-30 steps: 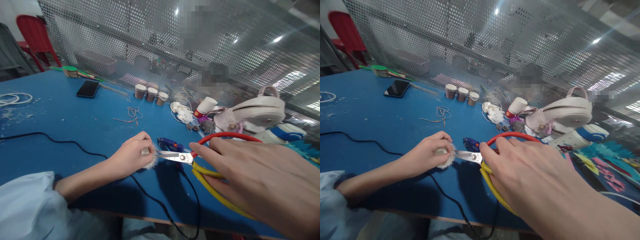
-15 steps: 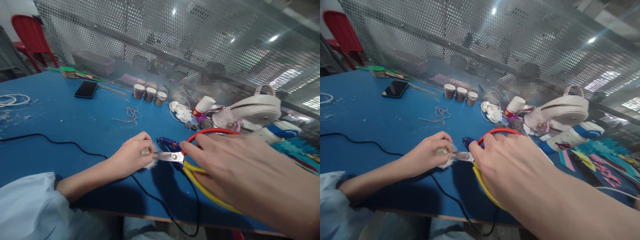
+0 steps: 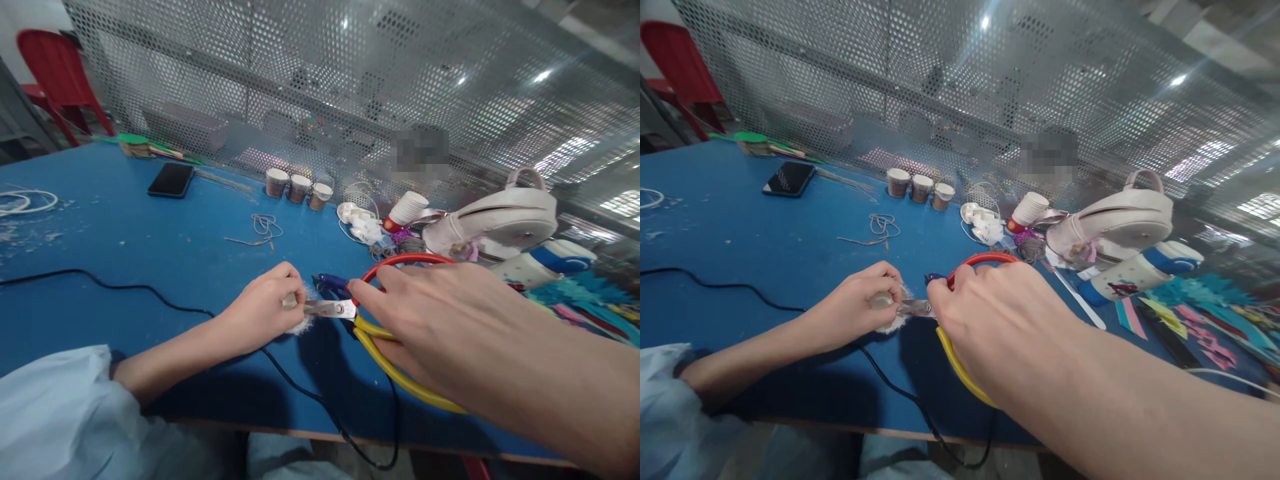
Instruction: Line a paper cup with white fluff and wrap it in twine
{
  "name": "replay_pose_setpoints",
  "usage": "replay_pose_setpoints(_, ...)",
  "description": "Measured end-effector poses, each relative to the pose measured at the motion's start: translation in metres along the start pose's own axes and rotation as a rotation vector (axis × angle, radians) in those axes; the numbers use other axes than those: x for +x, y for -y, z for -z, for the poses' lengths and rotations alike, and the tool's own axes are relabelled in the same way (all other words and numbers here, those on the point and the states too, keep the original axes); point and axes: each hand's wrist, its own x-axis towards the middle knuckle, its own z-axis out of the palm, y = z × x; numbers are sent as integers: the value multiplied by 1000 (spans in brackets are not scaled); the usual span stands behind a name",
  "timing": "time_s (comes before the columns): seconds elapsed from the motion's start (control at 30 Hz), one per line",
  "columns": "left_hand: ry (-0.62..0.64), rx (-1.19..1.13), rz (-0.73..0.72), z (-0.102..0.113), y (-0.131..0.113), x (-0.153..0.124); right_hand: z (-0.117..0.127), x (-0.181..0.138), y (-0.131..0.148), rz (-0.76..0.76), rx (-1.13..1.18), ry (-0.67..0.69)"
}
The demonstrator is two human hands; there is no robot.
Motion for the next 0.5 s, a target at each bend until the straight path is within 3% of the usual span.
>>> replay_pose_setpoints(0.23, 15, -19, -32, 0, 2, -1, -1, -2, 1, 9, -5, -53)
replay_pose_setpoints(0.5, -34, -10, -27, -3, 2, 0, 1, 0, 4, -26, 19, 14)
